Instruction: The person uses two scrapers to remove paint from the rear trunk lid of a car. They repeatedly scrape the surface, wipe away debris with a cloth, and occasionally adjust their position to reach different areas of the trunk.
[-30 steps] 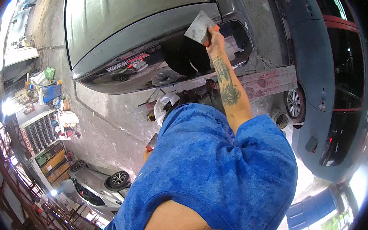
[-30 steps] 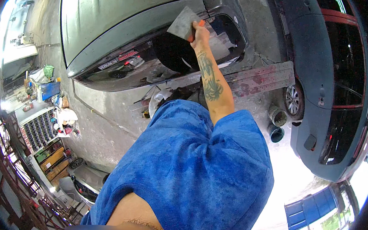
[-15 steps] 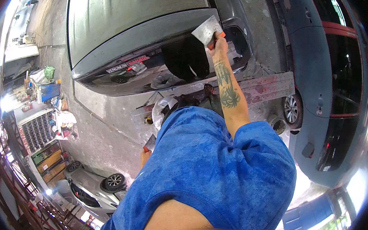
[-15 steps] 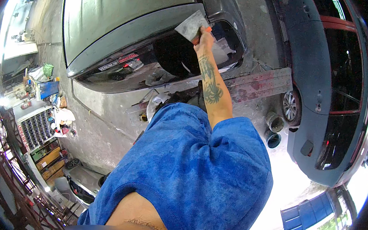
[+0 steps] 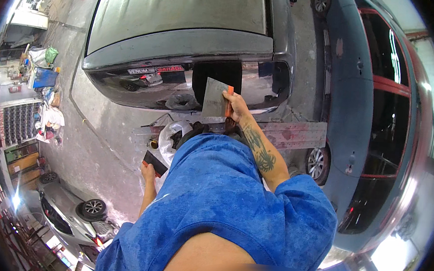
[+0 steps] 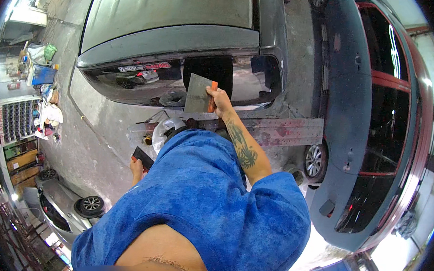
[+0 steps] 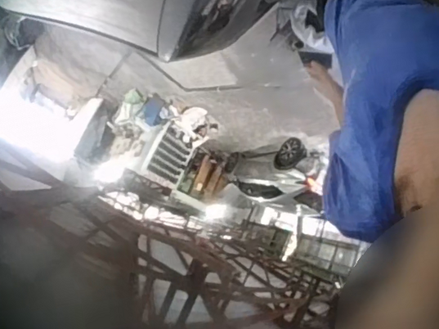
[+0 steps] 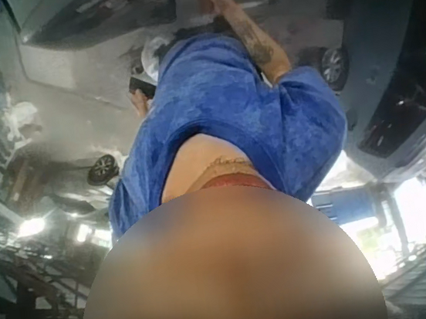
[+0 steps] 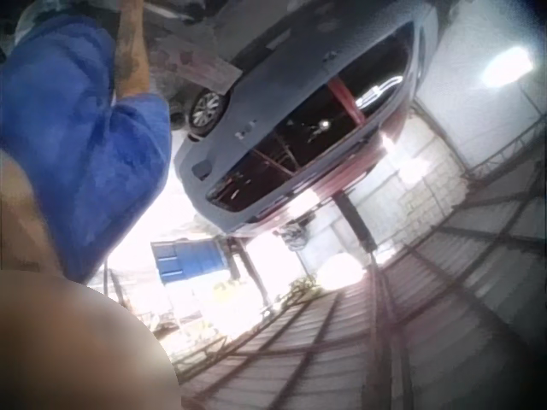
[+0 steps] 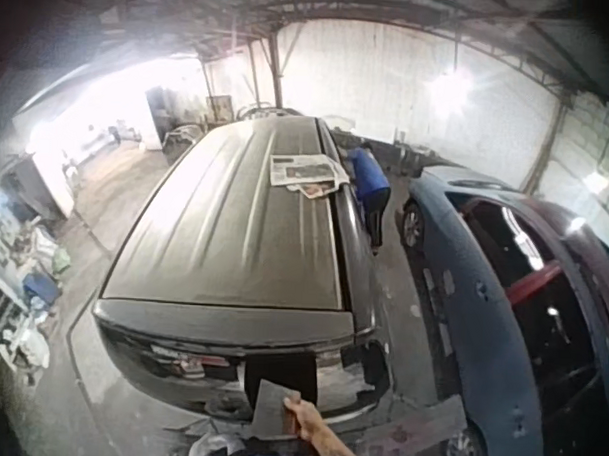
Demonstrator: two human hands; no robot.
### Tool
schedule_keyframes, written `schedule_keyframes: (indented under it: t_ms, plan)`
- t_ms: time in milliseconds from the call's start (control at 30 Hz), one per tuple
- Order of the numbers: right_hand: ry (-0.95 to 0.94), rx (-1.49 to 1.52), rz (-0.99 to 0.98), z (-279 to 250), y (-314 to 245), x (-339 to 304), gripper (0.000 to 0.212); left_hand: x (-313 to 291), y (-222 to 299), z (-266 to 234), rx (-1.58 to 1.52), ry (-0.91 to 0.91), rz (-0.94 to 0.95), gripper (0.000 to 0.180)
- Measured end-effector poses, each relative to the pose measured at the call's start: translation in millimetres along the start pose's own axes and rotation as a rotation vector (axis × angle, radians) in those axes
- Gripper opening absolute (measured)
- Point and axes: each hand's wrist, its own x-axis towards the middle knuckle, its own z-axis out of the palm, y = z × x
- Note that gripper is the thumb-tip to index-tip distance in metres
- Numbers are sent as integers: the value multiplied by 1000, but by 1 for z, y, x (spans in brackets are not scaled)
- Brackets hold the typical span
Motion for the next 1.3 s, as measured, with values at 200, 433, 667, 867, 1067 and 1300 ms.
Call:
schedule_keyframes:
  t_ms: [200, 433, 667, 867, 1067, 1300]
  plan:
    - [127, 81, -260, -6, -26, 10, 27, 33, 25, 5, 19, 208, 360, 19]
    - [643, -5, -623, -61, -113, 44, 31, 53, 29, -9, -119, -7, 101, 17]
    - [276, -531, -346, -64, -121, 68, 22, 5, -52, -28, -64, -168, -342, 22]
    - [503, -242, -658, -54, -166, 42, 24, -36, -133, -63, -28, -253, -476, 21]
    - [568, -205, -1066, -54, -262, 22, 30, -32, -146, -71, 16, -222, -298, 21]
    - [898, -1078, -1316, -45, -301, 113, 31, -46, -50, -90, 113, -69, -150, 23]
